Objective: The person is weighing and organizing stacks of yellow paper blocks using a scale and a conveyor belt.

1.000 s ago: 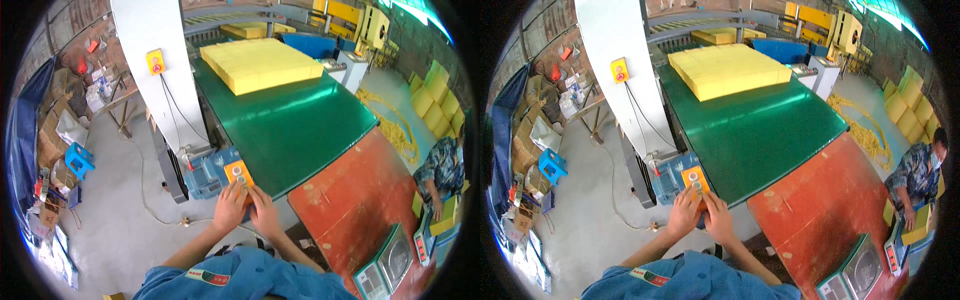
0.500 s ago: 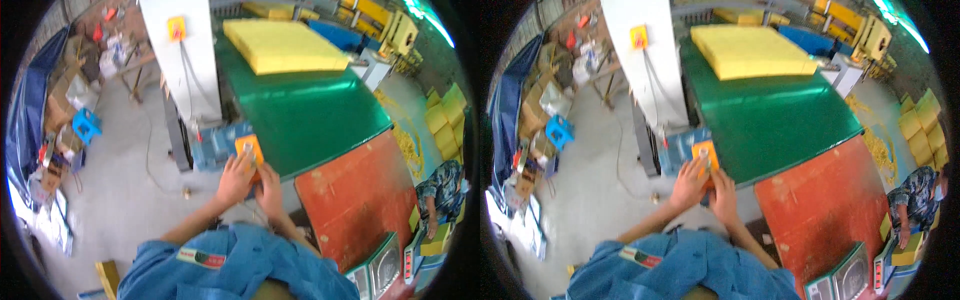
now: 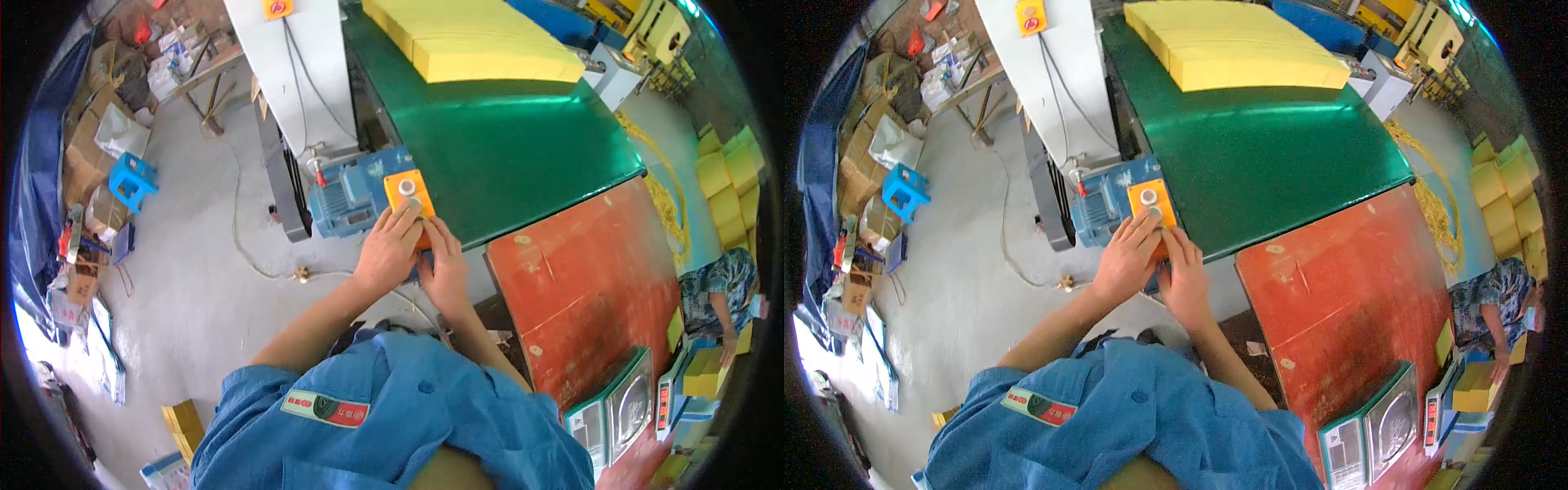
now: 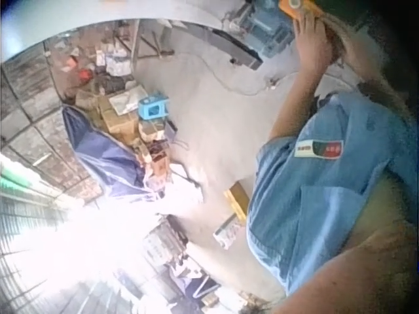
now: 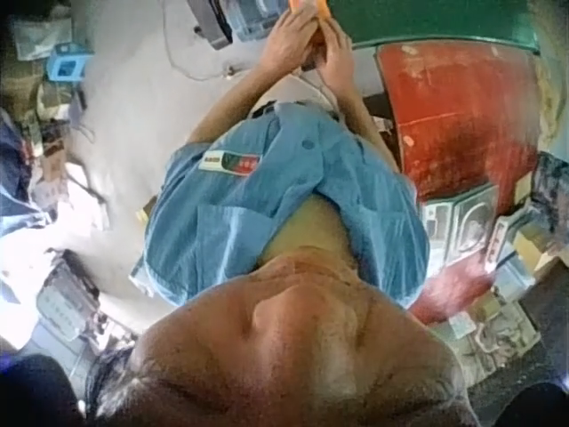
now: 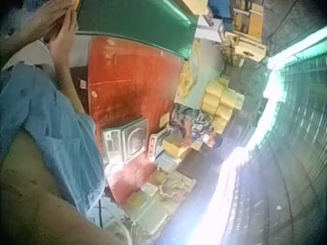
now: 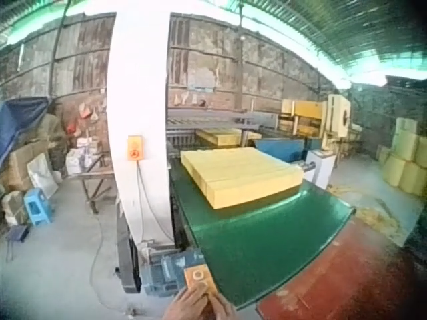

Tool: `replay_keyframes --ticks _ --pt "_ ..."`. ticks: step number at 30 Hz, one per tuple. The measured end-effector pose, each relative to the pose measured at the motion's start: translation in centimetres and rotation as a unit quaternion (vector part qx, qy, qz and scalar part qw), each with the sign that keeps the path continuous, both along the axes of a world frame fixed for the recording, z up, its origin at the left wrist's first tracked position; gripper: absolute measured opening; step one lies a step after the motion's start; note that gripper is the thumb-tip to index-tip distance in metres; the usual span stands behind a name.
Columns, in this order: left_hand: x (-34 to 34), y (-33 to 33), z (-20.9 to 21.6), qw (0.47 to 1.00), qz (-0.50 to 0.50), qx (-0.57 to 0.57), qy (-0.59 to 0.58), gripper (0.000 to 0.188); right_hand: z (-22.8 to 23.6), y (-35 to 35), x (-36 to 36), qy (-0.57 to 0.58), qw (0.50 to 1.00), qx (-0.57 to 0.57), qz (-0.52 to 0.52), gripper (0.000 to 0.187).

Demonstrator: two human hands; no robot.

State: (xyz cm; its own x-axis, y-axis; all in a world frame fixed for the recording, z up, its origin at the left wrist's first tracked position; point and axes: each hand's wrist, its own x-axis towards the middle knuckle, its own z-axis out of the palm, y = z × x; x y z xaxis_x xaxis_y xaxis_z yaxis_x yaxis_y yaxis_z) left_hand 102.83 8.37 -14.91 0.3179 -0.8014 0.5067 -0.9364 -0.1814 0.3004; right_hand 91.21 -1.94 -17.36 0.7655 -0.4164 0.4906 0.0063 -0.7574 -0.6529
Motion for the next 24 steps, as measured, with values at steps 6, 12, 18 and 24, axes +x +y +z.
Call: replay_keyframes --ticks 6,12,18,24 --pt "-0.6 0.6 0.1 1.0 -0.008 -0.003 0.007 0.045 -0.2 0.3 -0.6 -0.004 1.0 -0.009 -0.004 0.063" --pt "-0.5 0.2 0.9 1.0 0.006 -0.006 -0.028 0.041 -0.2 0.1 -0.3 0.0 1.0 -0.007 -0.01 0.061" --pt "0.0 0.0 0.5 0.999 0.006 -0.012 -0.039 0.04 -0.2 0.0 -0.1 -0.01 1.0 0.006 -0.008 0.061" --pt "0.1 0.3 0.4 0.999 0.008 0.001 -0.035 0.039 -0.2 0.3 -0.1 -0.013 1.0 0.013 -0.01 0.059"
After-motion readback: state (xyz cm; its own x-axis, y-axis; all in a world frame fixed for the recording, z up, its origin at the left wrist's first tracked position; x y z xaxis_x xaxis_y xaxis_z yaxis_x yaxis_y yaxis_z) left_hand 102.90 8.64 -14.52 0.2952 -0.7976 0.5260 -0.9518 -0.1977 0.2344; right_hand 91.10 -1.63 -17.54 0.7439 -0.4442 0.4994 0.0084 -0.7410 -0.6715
